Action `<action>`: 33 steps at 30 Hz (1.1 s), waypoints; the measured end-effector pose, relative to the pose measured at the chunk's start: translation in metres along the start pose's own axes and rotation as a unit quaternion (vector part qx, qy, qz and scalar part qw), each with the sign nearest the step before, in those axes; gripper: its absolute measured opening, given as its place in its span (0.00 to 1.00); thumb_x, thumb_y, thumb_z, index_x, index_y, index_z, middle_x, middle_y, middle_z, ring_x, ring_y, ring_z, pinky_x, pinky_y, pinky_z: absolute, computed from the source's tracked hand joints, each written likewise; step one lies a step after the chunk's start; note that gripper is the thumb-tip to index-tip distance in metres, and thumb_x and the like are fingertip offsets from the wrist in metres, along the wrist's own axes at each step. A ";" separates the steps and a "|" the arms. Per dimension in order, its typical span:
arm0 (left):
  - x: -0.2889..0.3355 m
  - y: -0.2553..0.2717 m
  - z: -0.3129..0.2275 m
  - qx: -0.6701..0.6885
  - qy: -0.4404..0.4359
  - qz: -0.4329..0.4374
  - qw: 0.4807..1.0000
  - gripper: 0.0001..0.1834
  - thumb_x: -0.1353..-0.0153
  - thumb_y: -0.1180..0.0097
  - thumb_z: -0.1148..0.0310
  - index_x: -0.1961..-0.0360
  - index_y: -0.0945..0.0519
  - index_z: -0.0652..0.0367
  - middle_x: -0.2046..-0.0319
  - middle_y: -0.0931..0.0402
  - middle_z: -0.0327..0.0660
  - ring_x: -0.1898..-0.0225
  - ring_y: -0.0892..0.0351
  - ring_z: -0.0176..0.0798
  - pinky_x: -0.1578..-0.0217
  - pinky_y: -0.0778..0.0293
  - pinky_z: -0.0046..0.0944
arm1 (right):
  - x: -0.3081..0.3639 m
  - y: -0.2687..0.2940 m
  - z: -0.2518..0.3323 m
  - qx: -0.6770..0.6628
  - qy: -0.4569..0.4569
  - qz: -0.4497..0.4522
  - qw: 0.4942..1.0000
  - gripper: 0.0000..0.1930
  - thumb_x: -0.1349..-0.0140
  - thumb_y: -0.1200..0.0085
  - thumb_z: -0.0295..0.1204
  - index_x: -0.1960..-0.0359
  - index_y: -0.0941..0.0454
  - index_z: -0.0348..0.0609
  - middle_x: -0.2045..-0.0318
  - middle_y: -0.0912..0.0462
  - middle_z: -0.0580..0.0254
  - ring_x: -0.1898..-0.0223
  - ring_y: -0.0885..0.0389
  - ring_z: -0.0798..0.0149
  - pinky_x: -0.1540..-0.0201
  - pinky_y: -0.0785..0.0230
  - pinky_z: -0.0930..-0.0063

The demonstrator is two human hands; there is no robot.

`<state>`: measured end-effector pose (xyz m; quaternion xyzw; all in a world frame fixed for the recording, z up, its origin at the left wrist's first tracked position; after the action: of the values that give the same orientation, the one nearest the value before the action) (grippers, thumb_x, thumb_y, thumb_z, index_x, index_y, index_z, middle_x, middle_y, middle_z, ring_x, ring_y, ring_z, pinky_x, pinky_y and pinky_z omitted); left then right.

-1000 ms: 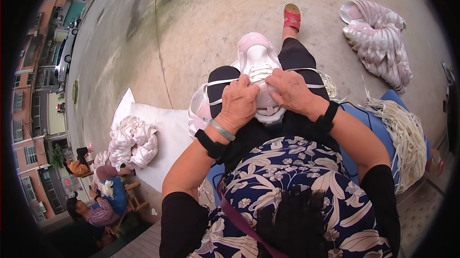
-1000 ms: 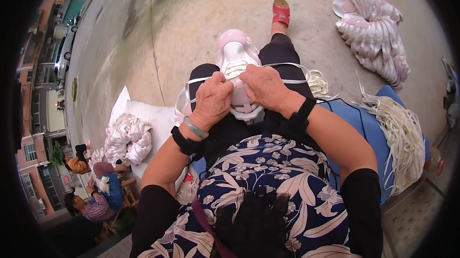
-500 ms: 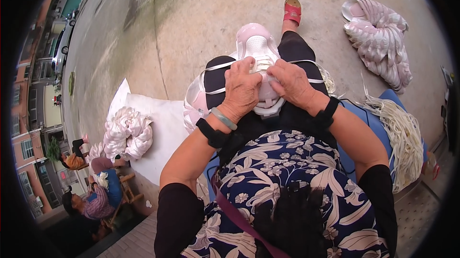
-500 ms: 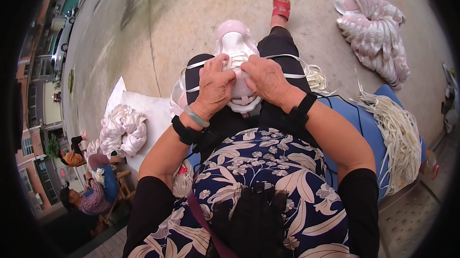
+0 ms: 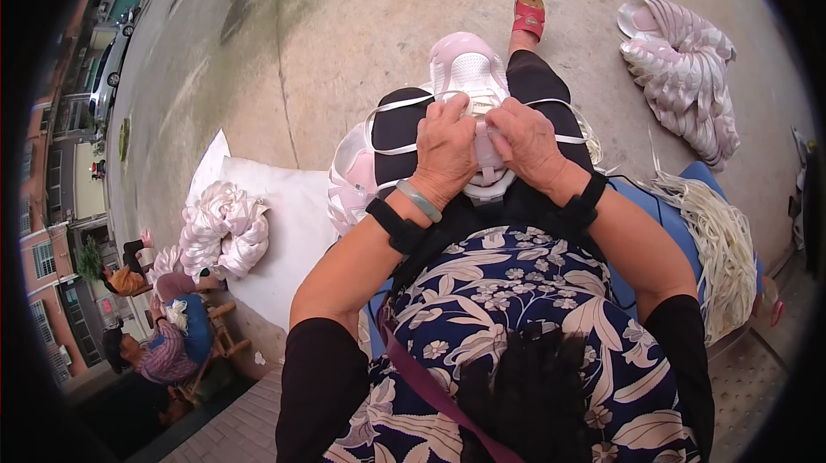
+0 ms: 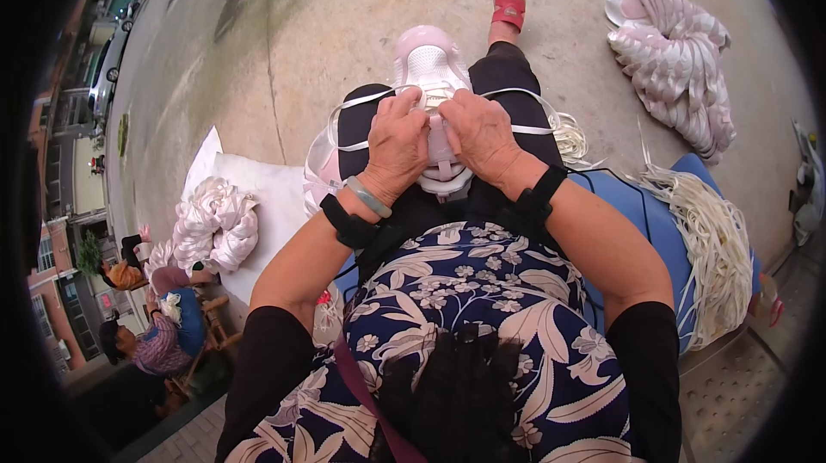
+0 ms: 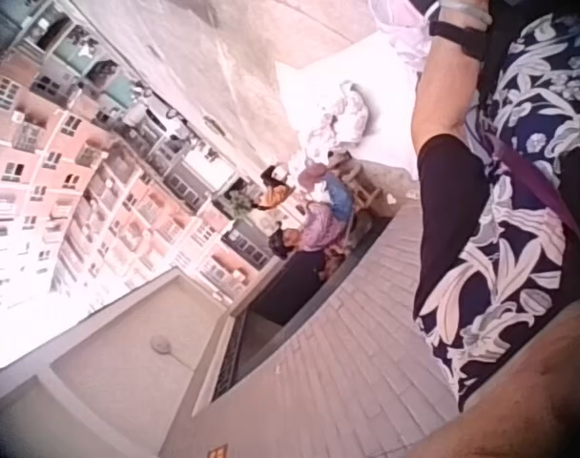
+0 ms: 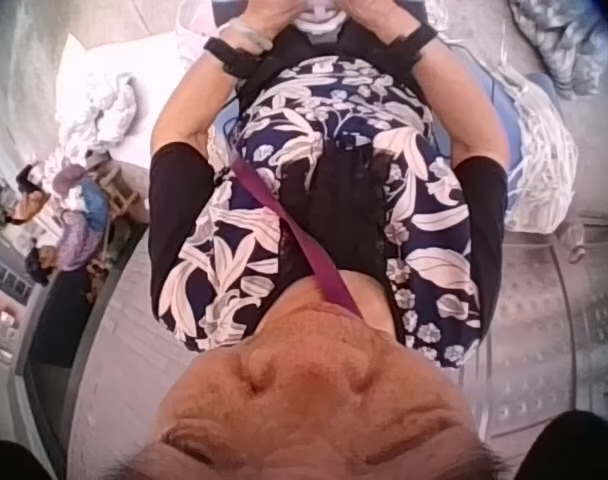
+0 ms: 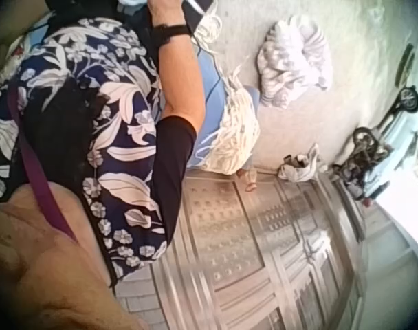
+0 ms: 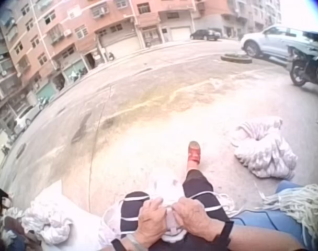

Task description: Lacing white and pink sneakers.

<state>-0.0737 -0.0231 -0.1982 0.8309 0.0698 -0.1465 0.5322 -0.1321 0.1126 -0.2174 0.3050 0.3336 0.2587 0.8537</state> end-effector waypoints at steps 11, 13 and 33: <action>0.004 -0.005 0.000 -0.034 -0.003 -0.004 0.999 0.07 0.58 0.45 0.73 0.74 0.23 0.63 0.52 0.32 0.45 0.56 0.33 0.50 0.64 0.35 0.46 | -0.002 -0.005 0.007 0.046 -0.043 -0.011 0.998 0.04 0.51 0.49 0.25 0.72 0.26 0.45 0.74 0.28 0.56 0.69 0.24 0.51 0.70 0.32 0.60; 0.005 -0.005 0.000 -0.029 -0.006 -0.006 1.000 0.08 0.58 0.45 0.73 0.73 0.23 0.62 0.52 0.32 0.45 0.56 0.33 0.50 0.64 0.35 0.46 | -0.004 -0.005 0.008 0.055 -0.050 0.006 0.997 0.04 0.51 0.49 0.25 0.72 0.26 0.44 0.73 0.28 0.56 0.69 0.24 0.51 0.70 0.32 0.59; 0.001 0.035 0.009 -0.003 -0.015 0.028 0.999 0.09 0.55 0.41 0.68 0.72 0.21 0.60 0.50 0.30 0.48 0.51 0.32 0.51 0.48 0.43 0.47 | 0.057 0.108 -0.069 0.172 -0.145 0.016 0.974 0.04 0.48 0.51 0.24 0.70 0.30 0.44 0.73 0.29 0.56 0.70 0.27 0.51 0.66 0.36 0.62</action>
<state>-0.0651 -0.0460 -0.1714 0.8286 0.0393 -0.1438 0.5397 -0.1714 0.2468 -0.2064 0.4870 0.2410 0.1637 0.8234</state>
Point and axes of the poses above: each hand's wrist, its own x-axis away from the middle knuckle, its own y-axis out of the back of the hand, z = x × y, the point moved 2 cm from there along -x, towards the middle knuckle
